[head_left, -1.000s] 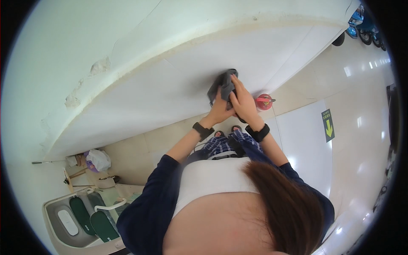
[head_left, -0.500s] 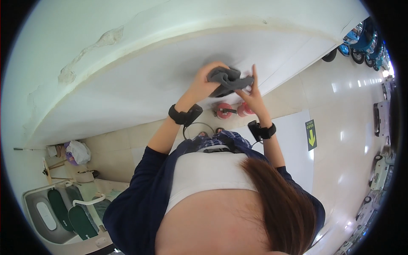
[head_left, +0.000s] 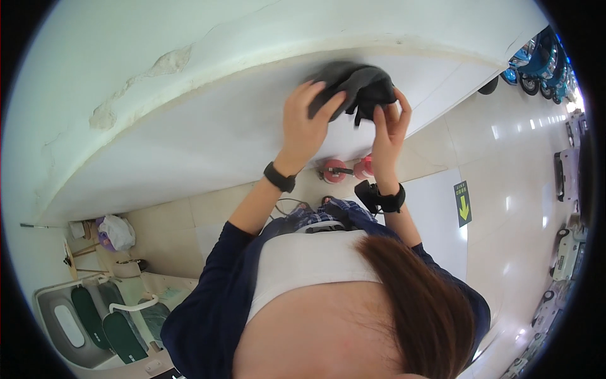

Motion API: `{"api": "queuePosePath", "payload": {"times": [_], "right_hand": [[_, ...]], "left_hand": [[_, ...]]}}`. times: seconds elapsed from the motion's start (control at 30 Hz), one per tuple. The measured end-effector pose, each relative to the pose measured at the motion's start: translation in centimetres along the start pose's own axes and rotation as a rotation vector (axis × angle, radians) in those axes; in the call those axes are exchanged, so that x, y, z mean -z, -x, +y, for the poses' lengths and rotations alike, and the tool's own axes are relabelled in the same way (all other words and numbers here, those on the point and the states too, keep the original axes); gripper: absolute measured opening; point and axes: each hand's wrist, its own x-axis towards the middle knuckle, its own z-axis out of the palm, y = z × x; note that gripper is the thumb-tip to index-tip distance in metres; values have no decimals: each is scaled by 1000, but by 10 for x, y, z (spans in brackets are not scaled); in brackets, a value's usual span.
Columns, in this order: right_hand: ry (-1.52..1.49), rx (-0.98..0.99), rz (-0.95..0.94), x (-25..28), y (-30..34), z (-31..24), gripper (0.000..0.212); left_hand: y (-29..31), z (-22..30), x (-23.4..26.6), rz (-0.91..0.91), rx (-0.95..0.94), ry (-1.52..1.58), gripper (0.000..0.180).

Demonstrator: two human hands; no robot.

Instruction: Clean the top edge of a wall or partition using a cloth.

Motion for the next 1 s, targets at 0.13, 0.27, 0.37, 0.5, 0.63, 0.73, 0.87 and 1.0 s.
{"api": "queuePosePath", "payload": {"times": [0.13, 0.27, 0.37, 0.5, 0.63, 0.73, 0.87, 1.0], "right_hand": [[730, 353, -131, -3, 7, 47, 47], [748, 195, -133, 8, 21, 84, 44], [748, 145, -156, 17, 33, 102, 40], [715, 236, -115, -4, 12, 77, 38], [737, 282, -52, -31, -20, 14, 34], [815, 289, -42, -31, -19, 19, 28], [863, -9, -186, -15, 3, 57, 33], [864, -136, -249, -4, 8, 70, 29]], "left_hand": [[21, -16, -48, -74, -146, -210, 27], [64, -30, -56, -273, -167, -136, 26], [90, -31, -51, -365, -169, -121, 27], [69, -29, -52, -233, -54, -88, 26], [3, -20, -35, -14, -86, -55, 22], [13, -21, -35, -36, -83, -89, 19], [55, -31, -47, -142, -42, -56, 19], [66, -24, -45, -240, -4, -5, 20]]}}
